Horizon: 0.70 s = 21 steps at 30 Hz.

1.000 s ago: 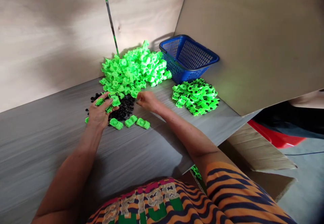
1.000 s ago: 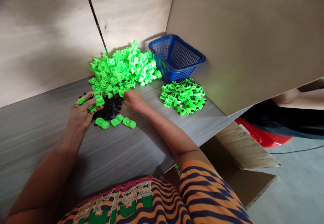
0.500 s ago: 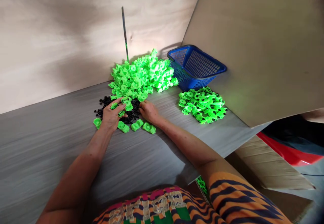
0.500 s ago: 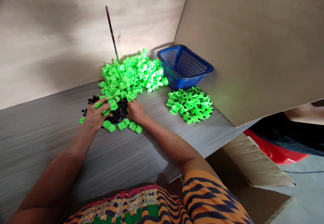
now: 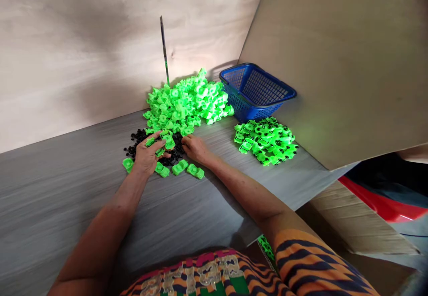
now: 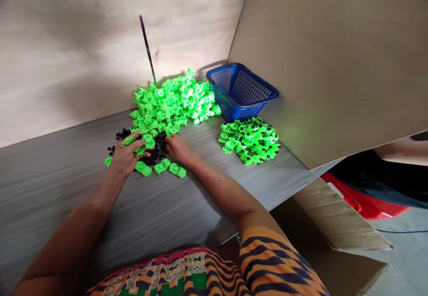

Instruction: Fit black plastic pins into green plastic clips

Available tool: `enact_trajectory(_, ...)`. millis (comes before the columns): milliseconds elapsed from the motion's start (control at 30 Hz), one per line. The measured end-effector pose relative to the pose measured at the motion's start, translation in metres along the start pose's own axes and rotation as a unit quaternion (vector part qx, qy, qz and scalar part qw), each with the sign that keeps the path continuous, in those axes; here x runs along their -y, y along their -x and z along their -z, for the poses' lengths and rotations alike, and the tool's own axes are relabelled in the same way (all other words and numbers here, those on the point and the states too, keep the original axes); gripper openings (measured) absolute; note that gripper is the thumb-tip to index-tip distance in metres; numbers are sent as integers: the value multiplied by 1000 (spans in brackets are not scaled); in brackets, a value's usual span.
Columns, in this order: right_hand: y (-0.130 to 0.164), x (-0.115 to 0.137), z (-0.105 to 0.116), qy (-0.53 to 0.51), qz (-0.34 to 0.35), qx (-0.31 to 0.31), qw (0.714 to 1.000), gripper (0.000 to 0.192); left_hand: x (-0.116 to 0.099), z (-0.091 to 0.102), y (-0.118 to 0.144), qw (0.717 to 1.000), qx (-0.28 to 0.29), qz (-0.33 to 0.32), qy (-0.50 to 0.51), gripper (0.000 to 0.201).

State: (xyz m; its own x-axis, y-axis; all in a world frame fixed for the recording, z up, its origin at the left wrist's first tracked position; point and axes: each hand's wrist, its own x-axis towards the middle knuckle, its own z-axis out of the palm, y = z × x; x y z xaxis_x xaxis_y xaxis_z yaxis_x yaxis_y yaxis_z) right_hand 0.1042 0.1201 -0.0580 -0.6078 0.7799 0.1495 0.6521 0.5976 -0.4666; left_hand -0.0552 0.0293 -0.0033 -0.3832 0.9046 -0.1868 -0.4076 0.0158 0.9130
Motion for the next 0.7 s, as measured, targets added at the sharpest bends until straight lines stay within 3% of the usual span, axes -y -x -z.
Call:
enact_trajectory(167,-6,-13,-3,-205,-3,-60,977,12,-1,1,1,1000,-1,8,-12,62)
enact_trajectory(267,-9,-18,2,-389,-31,-27,920,10,-1,0,1,1000,-4,7,-14,62)
enact_trajectory(367,-8,-16,10,-513,-24,18,858,21,0,0,0,1000,-3,5,-5,60)
enact_trajectory(500,-4,-7,20,-578,16,63,813,35,0,2,0,1000,22,-6,20,58)
enact_trajectory(700,5,6,32,-595,52,154,787,35,2,2,0,999,42,-3,13,61)
